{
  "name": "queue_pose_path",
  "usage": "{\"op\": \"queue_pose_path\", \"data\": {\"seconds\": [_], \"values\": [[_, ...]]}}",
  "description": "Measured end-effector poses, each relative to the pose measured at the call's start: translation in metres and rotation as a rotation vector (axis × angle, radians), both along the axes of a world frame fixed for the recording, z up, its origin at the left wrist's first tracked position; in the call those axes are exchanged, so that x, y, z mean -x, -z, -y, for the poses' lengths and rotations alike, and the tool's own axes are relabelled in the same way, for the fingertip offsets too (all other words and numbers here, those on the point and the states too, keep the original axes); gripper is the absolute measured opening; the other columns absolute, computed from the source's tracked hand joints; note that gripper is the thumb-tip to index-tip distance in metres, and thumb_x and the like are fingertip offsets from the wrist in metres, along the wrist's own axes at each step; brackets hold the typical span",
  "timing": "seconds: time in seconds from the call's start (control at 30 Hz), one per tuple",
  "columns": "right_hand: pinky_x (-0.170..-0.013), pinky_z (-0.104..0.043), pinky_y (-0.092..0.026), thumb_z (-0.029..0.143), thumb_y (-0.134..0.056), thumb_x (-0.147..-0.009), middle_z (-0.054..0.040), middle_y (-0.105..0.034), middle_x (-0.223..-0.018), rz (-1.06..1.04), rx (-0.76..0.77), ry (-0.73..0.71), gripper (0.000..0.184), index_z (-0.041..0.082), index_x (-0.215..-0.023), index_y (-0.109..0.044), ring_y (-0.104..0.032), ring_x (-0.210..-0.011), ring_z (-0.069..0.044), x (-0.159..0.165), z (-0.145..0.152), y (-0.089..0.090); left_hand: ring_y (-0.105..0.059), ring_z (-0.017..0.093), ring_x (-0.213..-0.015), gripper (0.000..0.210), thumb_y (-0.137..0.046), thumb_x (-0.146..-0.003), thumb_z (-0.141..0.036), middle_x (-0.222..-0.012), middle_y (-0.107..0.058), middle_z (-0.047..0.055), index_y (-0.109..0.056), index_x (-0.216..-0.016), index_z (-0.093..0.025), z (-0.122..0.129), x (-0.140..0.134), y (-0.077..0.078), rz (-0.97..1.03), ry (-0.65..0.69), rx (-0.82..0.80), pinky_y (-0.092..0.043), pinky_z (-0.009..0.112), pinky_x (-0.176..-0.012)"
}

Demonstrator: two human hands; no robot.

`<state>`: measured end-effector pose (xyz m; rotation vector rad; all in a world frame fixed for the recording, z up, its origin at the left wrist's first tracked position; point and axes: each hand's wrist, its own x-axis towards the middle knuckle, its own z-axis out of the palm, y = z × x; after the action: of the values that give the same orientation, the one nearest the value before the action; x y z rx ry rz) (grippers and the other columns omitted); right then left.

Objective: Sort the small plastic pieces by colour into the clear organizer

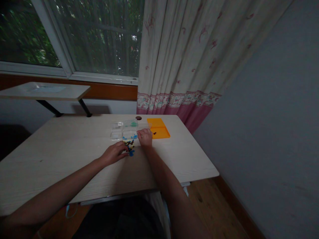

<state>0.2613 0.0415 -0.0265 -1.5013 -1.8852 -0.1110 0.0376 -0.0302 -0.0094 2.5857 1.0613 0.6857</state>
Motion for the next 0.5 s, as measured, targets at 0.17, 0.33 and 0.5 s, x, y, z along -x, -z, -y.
{"op": "queue_pose_path", "data": {"seconds": [0.17,0.33,0.5], "values": [[-0.086,-0.033,-0.036,0.03,-0.055,-0.093,-0.005,-0.07,-0.094,0.01,0.024,-0.003,0.02,0.023,-0.097,-0.074,-0.053,-0.096,-0.02,-0.0005,0.0004,-0.002,-0.058,0.018,-0.094,0.016,-0.054,-0.093,-0.035,-0.099,-0.06,0.005,-0.064,-0.094,-0.022,-0.0012,-0.0011,0.0036,-0.024,0.025,-0.009,-0.047,0.028,-0.08],[-0.085,-0.033,-0.036,0.03,-0.056,-0.093,-0.0057,-0.07,-0.093,0.003,0.012,0.001,0.02,0.023,-0.094,-0.075,-0.053,-0.096,-0.02,-0.0007,0.0001,-0.0025,-0.058,0.018,-0.092,0.018,-0.05,-0.095,-0.034,-0.098,-0.059,0.005,-0.063,-0.093,-0.021,0.0014,-0.0022,-0.0012,-0.063,0.018,-0.022,-0.048,0.028,-0.079],[-0.084,-0.032,-0.036,0.029,-0.056,-0.092,-0.0057,-0.07,-0.092,0.0,0.002,0.011,0.02,0.022,-0.093,-0.075,-0.053,-0.095,-0.02,-0.0007,-0.001,-0.0012,-0.058,0.019,-0.092,0.017,-0.05,-0.094,-0.031,-0.098,-0.059,0.006,-0.064,-0.093,-0.021,0.0023,-0.0025,-0.0033,-0.058,0.011,-0.013,-0.047,0.028,-0.079]]}}
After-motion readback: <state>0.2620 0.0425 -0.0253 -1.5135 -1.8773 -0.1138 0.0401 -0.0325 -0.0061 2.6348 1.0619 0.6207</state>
